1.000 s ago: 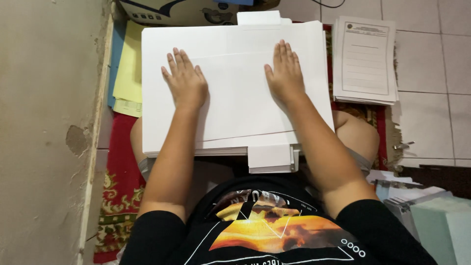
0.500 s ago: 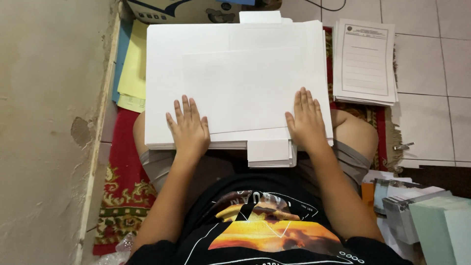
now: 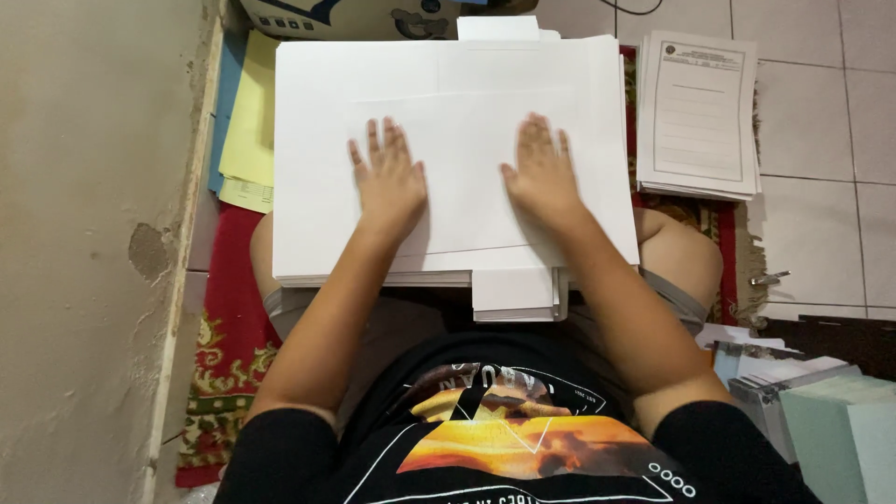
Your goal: The person aligns and stacks large sheets of white paper on the floor.
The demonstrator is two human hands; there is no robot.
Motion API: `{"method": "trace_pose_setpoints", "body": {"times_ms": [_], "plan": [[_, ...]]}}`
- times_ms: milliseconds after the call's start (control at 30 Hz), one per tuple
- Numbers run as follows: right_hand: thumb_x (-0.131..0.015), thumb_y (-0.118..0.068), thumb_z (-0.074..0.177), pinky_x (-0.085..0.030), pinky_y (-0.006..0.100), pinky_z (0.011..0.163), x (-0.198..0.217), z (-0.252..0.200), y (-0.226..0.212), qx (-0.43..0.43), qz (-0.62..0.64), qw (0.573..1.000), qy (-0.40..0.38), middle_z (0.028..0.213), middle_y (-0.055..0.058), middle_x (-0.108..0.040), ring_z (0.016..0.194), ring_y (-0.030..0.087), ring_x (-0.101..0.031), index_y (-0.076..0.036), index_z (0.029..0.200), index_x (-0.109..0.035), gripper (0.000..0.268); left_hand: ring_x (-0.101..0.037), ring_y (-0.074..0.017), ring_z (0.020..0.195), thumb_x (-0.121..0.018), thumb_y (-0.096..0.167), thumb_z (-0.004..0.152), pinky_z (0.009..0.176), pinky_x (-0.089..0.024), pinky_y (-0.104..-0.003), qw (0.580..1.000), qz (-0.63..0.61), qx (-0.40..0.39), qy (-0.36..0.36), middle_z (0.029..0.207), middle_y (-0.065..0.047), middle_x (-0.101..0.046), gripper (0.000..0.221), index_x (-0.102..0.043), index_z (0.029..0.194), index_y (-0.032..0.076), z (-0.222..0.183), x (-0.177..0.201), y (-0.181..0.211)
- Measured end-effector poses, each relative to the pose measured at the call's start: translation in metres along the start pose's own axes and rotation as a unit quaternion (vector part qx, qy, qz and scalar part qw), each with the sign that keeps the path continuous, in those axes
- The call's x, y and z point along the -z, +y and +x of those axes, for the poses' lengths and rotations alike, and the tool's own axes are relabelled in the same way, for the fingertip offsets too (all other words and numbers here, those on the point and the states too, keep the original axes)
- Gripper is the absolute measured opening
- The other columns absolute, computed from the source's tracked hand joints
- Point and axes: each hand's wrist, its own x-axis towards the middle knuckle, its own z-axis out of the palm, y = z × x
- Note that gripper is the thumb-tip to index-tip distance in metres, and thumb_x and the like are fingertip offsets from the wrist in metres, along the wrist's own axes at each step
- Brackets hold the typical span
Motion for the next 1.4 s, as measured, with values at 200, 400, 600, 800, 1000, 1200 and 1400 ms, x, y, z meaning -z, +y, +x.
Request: {"method": "trace_pose_setpoints", "body": {"times_ms": [200,400,600,800,1000,1200,1400], "plan": [[-0.028,-0.056,0.105,-0.004,0.052,0.126,-0.014,0.049,-0.043,0.042,0.045,0.998,-0.026,0.171,0.020,-0.013,0.159,0.032,-0.009,0.000,0.163,-0.018,0.081,-0.006,-0.0401,0.157,-0.031,0.038,0.107,0.120,0.002,-0.068,0.997,-0.071,-0.031,-0.018,0.171,-0.018,-0.016,0.066,-0.023,0.163,0.005,0.050,-0.002,0.030],[-0.031,-0.041,0.107,0.003,0.041,0.128,0.066,0.034,-0.056,-0.058,0.126,0.989,-0.057,0.173,0.011,0.002,0.159,0.023,0.001,-0.006,0.163,0.000,0.073,0.008,-0.0249,0.157,-0.019,0.036,0.108,0.125,0.008,-0.055,0.992,-0.080,0.069,-0.068,0.171,-0.008,0.006,0.063,-0.004,0.164,0.012,0.040,0.046,0.019],[-0.020,-0.044,0.109,-0.001,0.039,0.128,0.093,0.012,-0.039,-0.167,0.064,0.981,-0.075,0.172,0.015,0.003,0.158,0.025,0.001,-0.001,0.162,0.000,0.071,-0.003,-0.0290,0.157,-0.024,0.033,0.106,0.124,-0.004,-0.056,0.990,-0.040,0.135,-0.010,0.171,-0.012,-0.006,0.064,-0.012,0.163,0.005,0.028,0.037,-0.008],[-0.031,-0.052,0.106,-0.012,0.049,0.127,0.015,0.001,0.030,-0.123,0.032,0.991,0.041,0.168,0.023,-0.022,0.157,0.033,-0.017,0.003,0.160,-0.026,0.078,-0.017,-0.0401,0.155,-0.037,0.034,0.106,0.120,-0.009,-0.067,0.991,-0.046,0.091,0.092,0.166,-0.025,-0.024,0.065,-0.031,0.158,-0.003,0.010,0.002,-0.034],[-0.052,-0.042,0.101,-0.019,0.056,0.121,0.036,-0.025,-0.015,-0.014,0.029,0.993,0.115,0.154,0.031,-0.045,0.148,0.042,-0.036,0.012,0.149,-0.044,0.072,-0.015,-0.0434,0.155,-0.036,0.034,0.106,0.119,-0.007,-0.069,0.991,-0.039,0.095,0.081,0.166,-0.025,-0.023,0.064,-0.032,0.158,-0.003,-0.004,0.011,-0.025],[-0.046,-0.051,0.099,-0.021,0.053,0.123,-0.025,0.025,-0.107,0.126,0.068,0.987,0.079,0.158,0.030,-0.040,0.151,0.041,-0.034,0.008,0.153,-0.038,0.080,-0.015,-0.0435,0.155,-0.036,0.033,0.105,0.120,-0.008,-0.069,0.991,-0.052,0.094,0.086,0.167,-0.025,-0.022,0.065,-0.031,0.159,-0.003,-0.004,0.010,-0.026],[-0.041,-0.051,0.102,-0.025,0.049,0.123,-0.053,0.081,-0.119,0.173,0.033,0.979,0.103,0.164,0.018,-0.037,0.153,0.032,-0.032,-0.004,0.159,-0.034,0.075,-0.018,-0.0423,0.154,-0.039,0.030,0.104,0.120,-0.011,-0.068,0.991,-0.037,0.097,0.089,0.166,-0.024,-0.024,0.064,-0.032,0.159,-0.002,-0.004,0.012,-0.025]]}}
